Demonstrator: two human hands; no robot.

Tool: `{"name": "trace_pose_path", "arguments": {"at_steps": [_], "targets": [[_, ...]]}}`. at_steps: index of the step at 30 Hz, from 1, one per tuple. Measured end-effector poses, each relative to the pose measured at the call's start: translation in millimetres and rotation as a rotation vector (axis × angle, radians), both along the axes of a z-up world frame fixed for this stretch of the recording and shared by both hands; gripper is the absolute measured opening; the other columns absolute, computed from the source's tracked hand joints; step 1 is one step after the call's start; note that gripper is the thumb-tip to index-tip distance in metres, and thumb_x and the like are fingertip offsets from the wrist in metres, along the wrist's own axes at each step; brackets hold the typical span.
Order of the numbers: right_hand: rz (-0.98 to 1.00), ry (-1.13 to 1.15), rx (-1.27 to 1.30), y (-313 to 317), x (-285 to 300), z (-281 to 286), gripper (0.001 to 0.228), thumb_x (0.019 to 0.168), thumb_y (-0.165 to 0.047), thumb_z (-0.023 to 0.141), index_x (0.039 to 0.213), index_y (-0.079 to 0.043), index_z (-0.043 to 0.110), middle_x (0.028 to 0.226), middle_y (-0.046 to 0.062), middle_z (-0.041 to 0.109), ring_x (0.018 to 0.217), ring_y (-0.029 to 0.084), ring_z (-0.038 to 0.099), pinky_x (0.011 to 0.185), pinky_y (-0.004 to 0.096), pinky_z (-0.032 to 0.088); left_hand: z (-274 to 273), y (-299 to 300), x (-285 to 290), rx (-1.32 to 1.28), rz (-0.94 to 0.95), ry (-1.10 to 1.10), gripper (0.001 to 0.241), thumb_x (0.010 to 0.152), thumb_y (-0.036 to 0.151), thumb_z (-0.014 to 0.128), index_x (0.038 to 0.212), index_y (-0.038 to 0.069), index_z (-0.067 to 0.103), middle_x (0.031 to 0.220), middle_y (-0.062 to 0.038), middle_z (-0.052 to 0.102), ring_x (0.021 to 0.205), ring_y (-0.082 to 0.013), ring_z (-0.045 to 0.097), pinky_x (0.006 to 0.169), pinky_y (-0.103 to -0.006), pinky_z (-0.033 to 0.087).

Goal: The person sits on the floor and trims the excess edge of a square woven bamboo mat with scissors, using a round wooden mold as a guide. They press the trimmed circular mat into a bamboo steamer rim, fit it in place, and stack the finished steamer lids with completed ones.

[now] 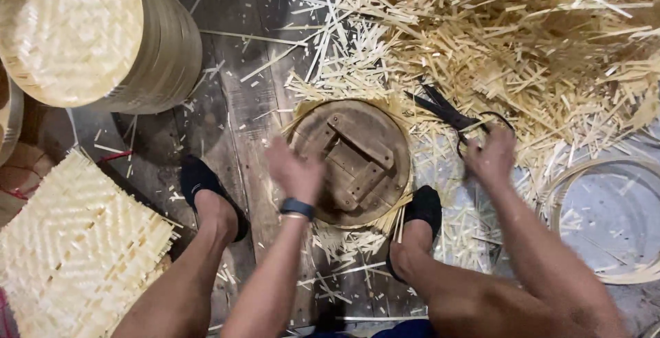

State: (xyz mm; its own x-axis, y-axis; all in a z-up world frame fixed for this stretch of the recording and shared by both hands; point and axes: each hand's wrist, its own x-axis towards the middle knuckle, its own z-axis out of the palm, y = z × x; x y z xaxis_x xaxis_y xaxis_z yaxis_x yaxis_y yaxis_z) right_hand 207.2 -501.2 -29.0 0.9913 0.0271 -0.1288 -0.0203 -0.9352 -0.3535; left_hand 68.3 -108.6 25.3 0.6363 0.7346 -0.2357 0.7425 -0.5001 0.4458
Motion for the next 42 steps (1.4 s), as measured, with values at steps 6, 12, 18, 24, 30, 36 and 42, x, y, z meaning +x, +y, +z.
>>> {"name": "trace_pose_path", "arguments": {"at_steps": [6, 12, 18, 24, 30, 36, 42], "targets": [[0.219, 0.424, -0.281, -13.1, 18.6, 35.2, 0.096, 0.056, -0.006, 0.092, 0.140, 0.005, 0.046, 0.133, 0.029, 0.052, 0.125, 0.043, 0.053, 0.109, 0.047, 0.048, 24.0, -106.6, 70.3, -0.086, -0.019, 0.119, 0.126, 0.074, 0.068, 0.067, 0.156, -0.008, 0.008, 0.164, -0.034, -0.002, 0.155, -0.0465, -0.005, 0.123, -0.0608, -0.005], [0.106, 0.548, -0.181, -4.1, 6.1, 22.6, 0.108, 0.044, -0.008, 0.095, 0.138, 0.005, 0.045, 0.120, 0.027, 0.063, 0.108, 0.043, 0.065, 0.098, 0.047, 0.053, 11.7, -97.6, 41.4, -0.033, -0.404, -0.204, 0.122, 0.067, 0.046, 0.077, 0.159, -0.003, 0.014, 0.165, -0.035, -0.002, 0.155, -0.0511, -0.004, 0.123, -0.0678, 0.003], [0.228, 0.647, -0.016, -55.2, -4.3, 0.0, 0.047, 0.071, -0.026, 0.079, 0.103, 0.007, 0.068, 0.103, 0.026, 0.069, 0.095, 0.036, 0.072, 0.089, 0.046, 0.059, 5.0, -104.3, 20.4, -0.107, -0.486, -0.315, 0.118, 0.069, 0.031, 0.077, 0.166, 0.019, 0.012, 0.170, -0.031, -0.004, 0.157, -0.0524, -0.006, 0.124, -0.0677, 0.006], [0.439, 0.234, -0.135, 14.5, -5.1, 71.2, 0.063, 0.084, -0.054, 0.074, 0.107, 0.003, 0.069, 0.092, 0.022, 0.057, 0.090, 0.037, 0.058, 0.081, 0.047, 0.050, 1.2, -104.6, 19.5, -0.101, -0.500, -0.293, 0.122, 0.068, 0.028, 0.080, 0.166, 0.023, 0.008, 0.169, -0.030, -0.006, 0.156, -0.0521, -0.008, 0.122, -0.0695, 0.005], [0.498, 0.073, -0.309, 81.4, 4.5, 80.1, 0.070, 0.075, -0.060, 0.077, 0.100, 0.004, 0.070, 0.098, 0.022, 0.067, 0.099, 0.037, 0.065, 0.091, 0.045, 0.054, 11.7, -100.2, 19.6, -0.138, -0.522, -0.292, 0.124, 0.064, 0.026, 0.083, 0.164, 0.024, 0.008, 0.168, -0.031, -0.007, 0.155, -0.0529, -0.008, 0.121, -0.0697, 0.006], [0.475, 0.084, -0.409, 13.0, 14.5, 28.0, 0.036, 0.097, -0.045, 0.065, 0.100, -0.011, 0.074, 0.096, 0.014, 0.071, 0.097, 0.028, 0.068, 0.085, 0.044, 0.055, 16.2, -96.5, 9.5, -0.161, -0.645, -0.209, 0.122, 0.063, 0.021, 0.081, 0.164, 0.025, 0.014, 0.169, -0.029, -0.005, 0.156, -0.0518, -0.004, 0.123, -0.0682, 0.008], [0.576, 0.067, -0.472, 92.4, 29.7, 64.5, 0.062, 0.075, -0.058, 0.076, 0.089, 0.002, 0.071, 0.092, 0.016, 0.067, 0.091, 0.029, 0.065, 0.085, 0.043, 0.054, 20.7, -91.2, 10.7, -0.180, -0.696, -0.214, 0.121, 0.062, 0.021, 0.081, 0.164, 0.022, 0.016, 0.169, -0.030, -0.003, 0.156, -0.0521, -0.004, 0.123, -0.0681, 0.008]]}}
